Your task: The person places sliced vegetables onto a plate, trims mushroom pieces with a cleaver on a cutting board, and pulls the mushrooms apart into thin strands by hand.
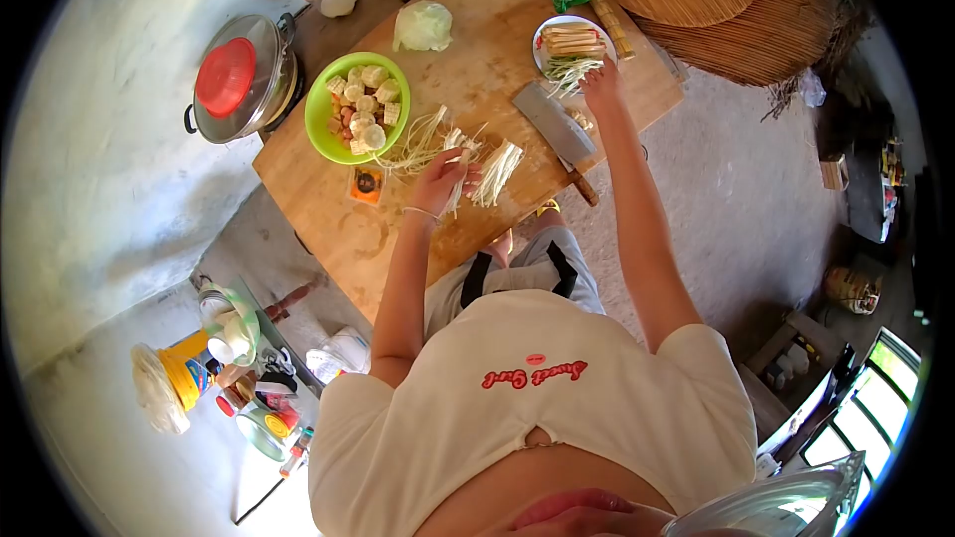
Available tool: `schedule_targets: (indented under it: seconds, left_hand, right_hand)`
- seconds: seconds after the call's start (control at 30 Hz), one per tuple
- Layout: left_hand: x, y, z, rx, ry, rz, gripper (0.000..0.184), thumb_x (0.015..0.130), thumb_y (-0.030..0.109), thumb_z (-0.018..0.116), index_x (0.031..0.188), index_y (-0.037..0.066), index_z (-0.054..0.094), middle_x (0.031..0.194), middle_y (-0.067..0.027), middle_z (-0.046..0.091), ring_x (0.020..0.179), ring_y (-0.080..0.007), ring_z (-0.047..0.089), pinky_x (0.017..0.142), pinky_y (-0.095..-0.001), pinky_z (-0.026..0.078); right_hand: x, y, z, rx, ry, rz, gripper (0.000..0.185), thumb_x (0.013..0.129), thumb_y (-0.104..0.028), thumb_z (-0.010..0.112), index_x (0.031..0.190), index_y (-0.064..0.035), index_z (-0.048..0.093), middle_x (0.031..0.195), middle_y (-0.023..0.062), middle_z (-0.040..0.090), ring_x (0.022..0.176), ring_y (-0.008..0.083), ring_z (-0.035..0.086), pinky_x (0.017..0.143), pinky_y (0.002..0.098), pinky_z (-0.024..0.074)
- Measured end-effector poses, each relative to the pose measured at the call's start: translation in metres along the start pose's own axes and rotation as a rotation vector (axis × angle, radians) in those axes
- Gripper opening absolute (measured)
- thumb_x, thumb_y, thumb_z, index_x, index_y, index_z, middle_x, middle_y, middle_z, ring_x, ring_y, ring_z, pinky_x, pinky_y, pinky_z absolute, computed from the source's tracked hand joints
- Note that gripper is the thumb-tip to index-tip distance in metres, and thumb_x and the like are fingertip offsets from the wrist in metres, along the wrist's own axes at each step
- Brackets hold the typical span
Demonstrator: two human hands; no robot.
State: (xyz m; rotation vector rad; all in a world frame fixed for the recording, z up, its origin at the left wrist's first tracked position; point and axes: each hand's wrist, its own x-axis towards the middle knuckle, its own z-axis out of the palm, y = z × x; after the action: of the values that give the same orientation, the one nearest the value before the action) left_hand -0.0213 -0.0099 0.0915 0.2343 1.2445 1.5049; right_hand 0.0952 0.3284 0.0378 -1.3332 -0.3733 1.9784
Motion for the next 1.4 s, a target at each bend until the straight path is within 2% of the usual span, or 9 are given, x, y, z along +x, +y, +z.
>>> schedule_targets:
  seconds: [0.07,0.17,0.23,0.3,0.57,0.77,1.0,1.17,1.4]
  left_hand:
    - [0.002,0.003,0.001,0.018,0.029,0.001,0.029,0.085,0.006,0.051,0.111,-0.003,0.045,0.100,-0.0167,0.059,0.087,-0.0233,0.060,0.074,-0.0336,0.051]
    - [0.005,0.003,0.000,0.011,0.031,-0.006,0.024,0.084,0.006,0.053,0.106,-0.001,0.048,0.102,-0.0162,0.059,0.087,-0.0224,0.060,0.073,-0.0336,0.051]
    - [0.001,0.012,0.008,-0.028,0.063,-0.029,0.023,0.083,0.006,0.054,0.104,-0.001,0.049,0.100,-0.0145,0.059,0.085,-0.0210,0.060,0.073,-0.0331,0.051]
    - [-0.001,0.014,0.013,-0.065,0.101,-0.055,0.022,0.083,0.007,0.055,0.103,0.000,0.050,0.098,-0.0129,0.060,0.084,-0.0197,0.060,0.072,-0.0327,0.051]
    - [-0.006,0.013,0.017,-0.111,0.086,-0.148,0.025,0.082,0.011,0.057,0.105,0.001,0.053,0.094,-0.0064,0.059,0.083,-0.0147,0.059,0.075,-0.0273,0.049]
    - [-0.021,0.019,0.015,-0.129,-0.093,-0.020,0.034,0.081,0.005,0.056,0.114,0.001,0.049,0.100,-0.0081,0.057,0.089,-0.0145,0.057,0.079,-0.0278,0.048]
    - [-0.023,0.006,0.014,-0.119,0.074,0.039,0.037,0.079,0.001,0.056,0.115,0.002,0.047,0.100,-0.0079,0.057,0.090,-0.0150,0.057,0.078,-0.0274,0.049]
    - [-0.023,0.001,0.019,0.025,0.123,0.048,0.032,0.078,0.006,0.060,0.109,0.001,0.051,0.091,-0.0053,0.059,0.081,-0.0124,0.058,0.072,-0.0254,0.050]
    - [-0.026,0.007,0.015,0.128,0.141,0.010,0.031,0.078,0.010,0.062,0.107,0.000,0.056,0.087,-0.0036,0.061,0.075,-0.0074,0.057,0.068,-0.0200,0.047]
  right_hand:
    - [-0.011,0.001,-0.009,-0.012,-0.069,0.007,0.058,0.087,-0.031,0.043,0.136,-0.0085,0.019,0.141,0.0192,0.014,0.131,0.0293,0.016,0.099,0.0461,0.0257]
    - [-0.030,0.009,-0.027,-0.123,-0.177,-0.082,0.053,0.087,-0.030,0.044,0.132,-0.0049,0.029,0.135,0.0166,0.029,0.126,0.0264,0.028,0.096,0.0408,0.0322]
    - [-0.068,0.021,-0.038,-0.459,-0.644,-0.092,0.046,0.087,-0.027,0.047,0.125,-0.0024,0.039,0.126,0.0116,0.041,0.117,0.0217,0.040,0.091,0.0340,0.0386]
    - [-0.129,0.043,-0.029,-0.795,-0.841,-0.106,0.042,0.086,-0.025,0.051,0.120,-0.0024,0.045,0.114,0.0068,0.051,0.105,0.0180,0.049,0.086,0.0299,0.0419]
    - [-0.176,0.102,-0.018,-0.811,-1.090,0.039,0.045,0.082,-0.026,0.058,0.118,-0.0024,0.046,0.103,0.0069,0.056,0.096,0.0150,0.052,0.082,0.0287,0.0416]
    - [-0.169,0.092,-0.018,-1.158,-1.085,-0.136,0.029,0.081,-0.025,0.058,0.098,-0.0012,0.059,0.085,0.0064,0.061,0.082,0.0133,0.056,0.073,0.0247,0.0427]
    - [-0.198,0.098,-0.022,-0.854,-0.929,0.081,0.027,0.083,-0.025,0.055,0.090,0.0006,0.061,0.078,0.0056,0.061,0.068,0.0106,0.055,0.063,0.0241,0.0426]
    - [-0.193,0.106,-0.027,-1.269,-1.022,-0.221,0.025,0.086,-0.023,0.051,0.089,0.0004,0.061,0.081,0.0064,0.063,0.071,0.0127,0.059,0.065,0.0242,0.0451]
    - [-0.181,0.077,-0.026,-0.817,-0.855,-0.118,0.021,0.088,-0.016,0.048,0.090,0.0035,0.054,0.081,0.0113,0.063,0.075,0.0172,0.062,0.069,0.0257,0.0484]
